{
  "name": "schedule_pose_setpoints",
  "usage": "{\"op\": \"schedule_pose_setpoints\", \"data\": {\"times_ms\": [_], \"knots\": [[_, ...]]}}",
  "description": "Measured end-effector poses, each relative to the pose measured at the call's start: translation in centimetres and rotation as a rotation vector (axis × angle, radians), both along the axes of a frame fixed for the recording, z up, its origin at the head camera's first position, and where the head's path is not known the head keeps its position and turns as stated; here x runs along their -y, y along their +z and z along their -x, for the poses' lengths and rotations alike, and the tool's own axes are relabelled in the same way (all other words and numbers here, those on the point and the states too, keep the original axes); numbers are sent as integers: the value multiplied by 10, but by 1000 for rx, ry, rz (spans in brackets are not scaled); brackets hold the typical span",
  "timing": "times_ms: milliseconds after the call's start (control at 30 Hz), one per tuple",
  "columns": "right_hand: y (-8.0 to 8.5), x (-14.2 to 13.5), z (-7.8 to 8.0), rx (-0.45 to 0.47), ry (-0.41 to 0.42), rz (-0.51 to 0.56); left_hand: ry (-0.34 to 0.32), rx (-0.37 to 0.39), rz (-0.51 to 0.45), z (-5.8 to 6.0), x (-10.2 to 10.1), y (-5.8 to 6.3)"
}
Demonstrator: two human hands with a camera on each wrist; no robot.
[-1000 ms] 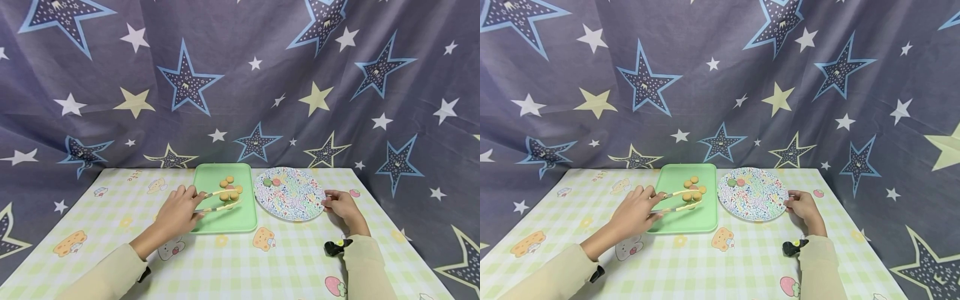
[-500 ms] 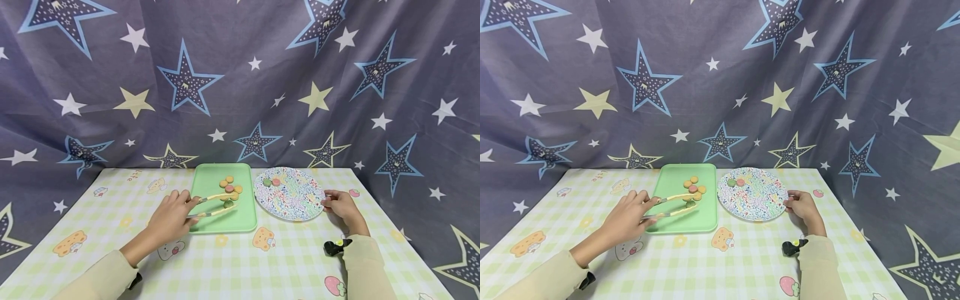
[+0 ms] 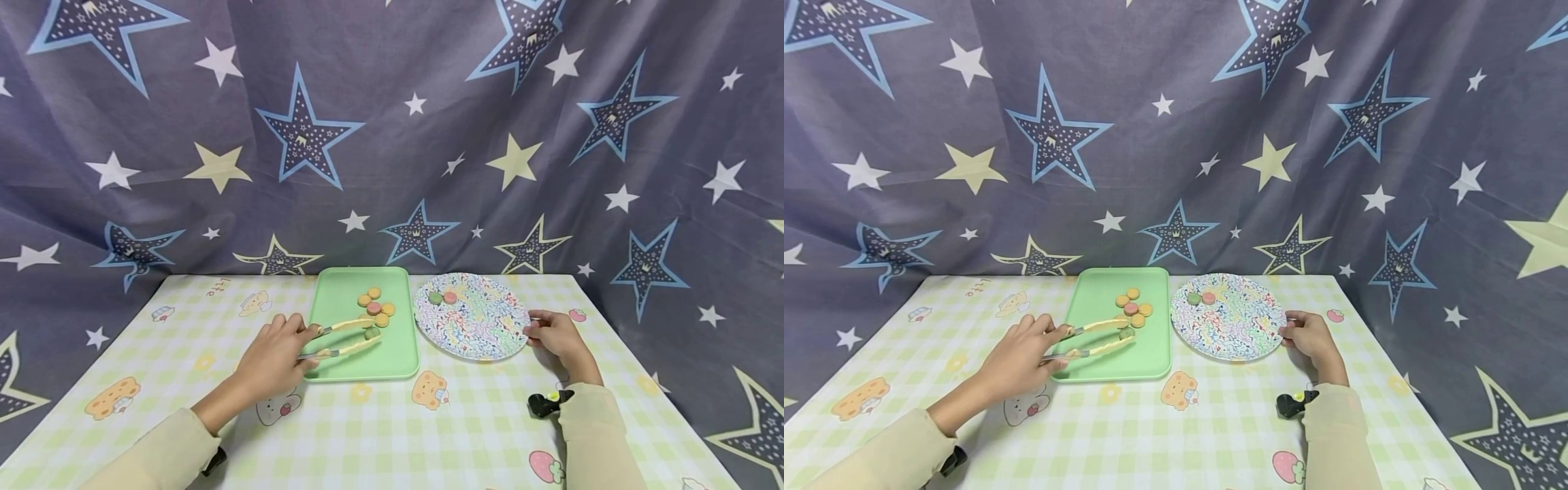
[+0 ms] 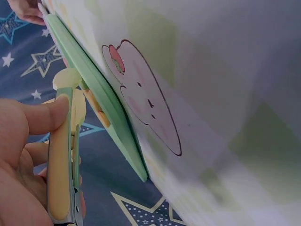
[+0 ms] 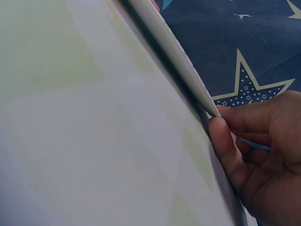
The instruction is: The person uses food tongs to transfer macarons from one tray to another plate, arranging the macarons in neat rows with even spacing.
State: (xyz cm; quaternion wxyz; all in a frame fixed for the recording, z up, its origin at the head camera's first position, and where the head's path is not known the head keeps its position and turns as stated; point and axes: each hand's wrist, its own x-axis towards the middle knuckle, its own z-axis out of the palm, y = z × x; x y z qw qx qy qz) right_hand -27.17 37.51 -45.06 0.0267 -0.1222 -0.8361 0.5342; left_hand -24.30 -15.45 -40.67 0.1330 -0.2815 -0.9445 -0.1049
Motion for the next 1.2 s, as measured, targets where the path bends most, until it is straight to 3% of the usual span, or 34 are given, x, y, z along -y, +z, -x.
{"op": "schedule_pose_setpoints", "data": {"times_ms": [600,1200], "knots": [[-1,-1,0,-4,0,-2,6,109,-68,7,5,-6],[0,0,0,6,-7,-7,-2,81,-48,7,4,-8]]}}
